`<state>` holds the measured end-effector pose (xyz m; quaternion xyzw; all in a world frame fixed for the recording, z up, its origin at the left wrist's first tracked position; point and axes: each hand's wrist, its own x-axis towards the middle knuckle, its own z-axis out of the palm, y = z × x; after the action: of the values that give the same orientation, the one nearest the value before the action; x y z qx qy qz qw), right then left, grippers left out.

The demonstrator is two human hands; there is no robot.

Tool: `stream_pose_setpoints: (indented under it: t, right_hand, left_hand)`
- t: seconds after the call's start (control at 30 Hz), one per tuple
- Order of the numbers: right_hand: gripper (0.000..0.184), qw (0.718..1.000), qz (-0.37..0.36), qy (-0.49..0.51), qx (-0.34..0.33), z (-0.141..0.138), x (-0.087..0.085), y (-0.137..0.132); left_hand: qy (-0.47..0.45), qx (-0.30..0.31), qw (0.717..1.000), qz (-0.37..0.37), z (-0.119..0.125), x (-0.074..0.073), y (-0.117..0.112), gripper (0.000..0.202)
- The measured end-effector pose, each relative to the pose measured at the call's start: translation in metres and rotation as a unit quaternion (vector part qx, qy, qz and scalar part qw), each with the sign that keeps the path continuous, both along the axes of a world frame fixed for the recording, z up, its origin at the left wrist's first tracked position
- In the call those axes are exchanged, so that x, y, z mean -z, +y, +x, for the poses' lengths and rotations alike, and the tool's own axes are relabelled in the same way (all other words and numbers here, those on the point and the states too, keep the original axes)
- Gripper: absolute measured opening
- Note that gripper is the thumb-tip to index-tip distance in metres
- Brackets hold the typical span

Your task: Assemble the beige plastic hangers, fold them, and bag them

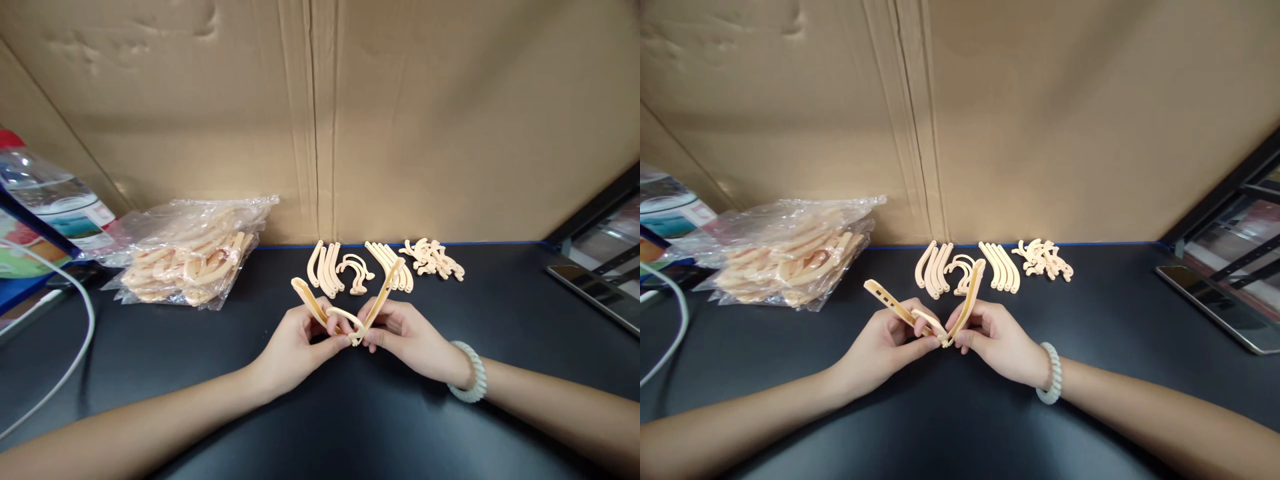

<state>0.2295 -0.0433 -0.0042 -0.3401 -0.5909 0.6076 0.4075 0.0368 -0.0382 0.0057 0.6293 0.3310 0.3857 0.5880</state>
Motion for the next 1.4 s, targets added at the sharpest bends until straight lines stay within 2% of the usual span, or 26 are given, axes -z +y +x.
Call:
stream_pose_setpoints:
  t: [0.4,0.6,0.73,0.87,1.0,1.13,1.2,1.3,1.4]
  right_hand:
    - [0.018,0.999,-0.006,-0.014,0.029,-0.002,0.000,-0.006]
    - [0.019,0.999,-0.013,-0.007,0.049,-0.007,0.001,-0.007]
    - [0.023,0.997,-0.021,0.024,0.068,-0.007,-0.001,-0.002]
    - [0.022,0.985,-0.060,0.125,0.105,0.000,-0.002,0.004]
    - [0.023,0.978,-0.071,0.172,0.093,0.014,-0.001,0.007]
    - [0.040,0.985,-0.032,0.142,0.095,0.036,-0.001,0.002]
    - [0.034,0.989,-0.007,0.109,0.103,0.047,-0.003,-0.002]
    - [0.020,0.994,0.032,0.027,0.097,0.062,-0.006,-0.008]
    - [0.020,0.991,0.063,-0.098,0.072,0.078,-0.010,-0.012]
  left_hand:
    - [-0.002,-0.053,0.998,-0.012,0.002,0.003,-0.007,0.032]
    - [-0.054,-0.054,0.996,-0.047,0.003,0.004,-0.005,0.030]
    - [-0.063,-0.103,0.992,-0.047,0.003,0.002,-0.003,0.030]
    - [-0.092,-0.159,0.979,-0.083,-0.003,-0.001,0.000,0.028]
    - [-0.117,-0.216,0.965,-0.097,-0.016,-0.006,0.008,0.026]
    - [-0.070,-0.271,0.960,-0.014,-0.026,-0.009,0.015,0.025]
    - [-0.058,-0.276,0.959,0.016,-0.026,-0.008,0.016,0.024]
    - [-0.034,-0.264,0.963,0.043,-0.026,-0.007,0.014,0.024]
    - [0.066,-0.208,0.970,0.106,-0.028,-0.007,0.010,0.024]
